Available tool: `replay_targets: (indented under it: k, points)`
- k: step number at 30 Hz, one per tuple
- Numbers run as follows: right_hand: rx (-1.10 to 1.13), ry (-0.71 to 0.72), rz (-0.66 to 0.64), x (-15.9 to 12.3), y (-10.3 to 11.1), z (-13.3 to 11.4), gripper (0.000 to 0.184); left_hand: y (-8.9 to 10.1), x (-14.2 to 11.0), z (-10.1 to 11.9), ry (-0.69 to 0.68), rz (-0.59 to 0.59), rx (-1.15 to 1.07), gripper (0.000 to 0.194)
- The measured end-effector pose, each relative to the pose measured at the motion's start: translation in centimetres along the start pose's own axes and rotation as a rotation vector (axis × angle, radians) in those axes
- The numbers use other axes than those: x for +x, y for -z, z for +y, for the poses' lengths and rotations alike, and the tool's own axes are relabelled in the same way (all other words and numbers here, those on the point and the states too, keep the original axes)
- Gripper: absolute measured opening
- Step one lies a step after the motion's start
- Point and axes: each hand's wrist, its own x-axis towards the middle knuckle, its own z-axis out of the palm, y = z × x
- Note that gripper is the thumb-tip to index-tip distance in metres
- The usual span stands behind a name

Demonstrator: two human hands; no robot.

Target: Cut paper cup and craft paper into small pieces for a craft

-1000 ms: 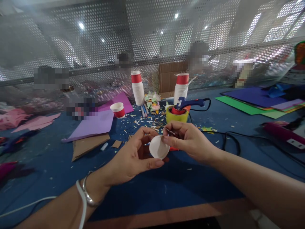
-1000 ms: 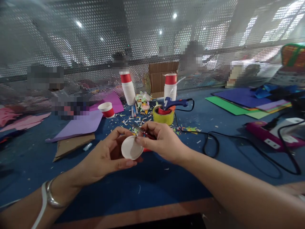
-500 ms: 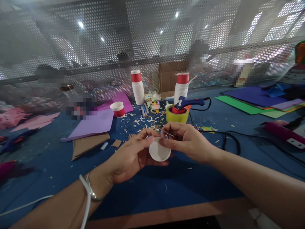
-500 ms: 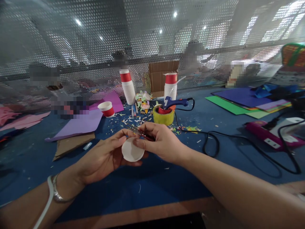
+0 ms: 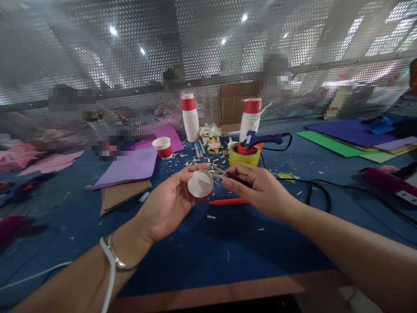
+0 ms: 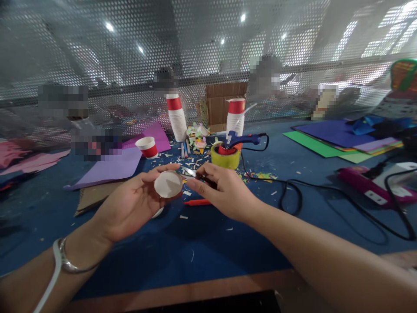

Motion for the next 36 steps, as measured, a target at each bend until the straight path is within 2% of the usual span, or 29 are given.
replay_targets:
  k: [3, 10, 16, 24, 36]
  points:
    - [-0.116, -0.002, -0.002, -0.1, -0.1, 0.11, 0.035, -0.02, 0.04, -0.11, -0.059, 0.037, 0.032, 0.024]
    - [-0.276, 0.042, 0.033, -0.14, -0.19, 0.18, 0.033, 0.23, -0.11, -0.55, -0.121, 0.007, 0.113, 0.016]
    - [-0.286, 0.031, 0.018, -0.21, -0.34, 0.17, 0.033, 0.2, -0.22, -0.84, -0.182, -0.033, 0.206, 0.015]
    - [-0.278, 0.044, 0.002, -0.14, -0.43, 0.16, 0.036, 0.29, -0.37, -0.93, -0.185, -0.08, 0.291, 0.015]
    - [-0.287, 0.059, -0.004, -0.23, -0.27, 0.05, 0.035, 0.28, -0.5, -0.77, -0.18, -0.064, 0.377, 0.019]
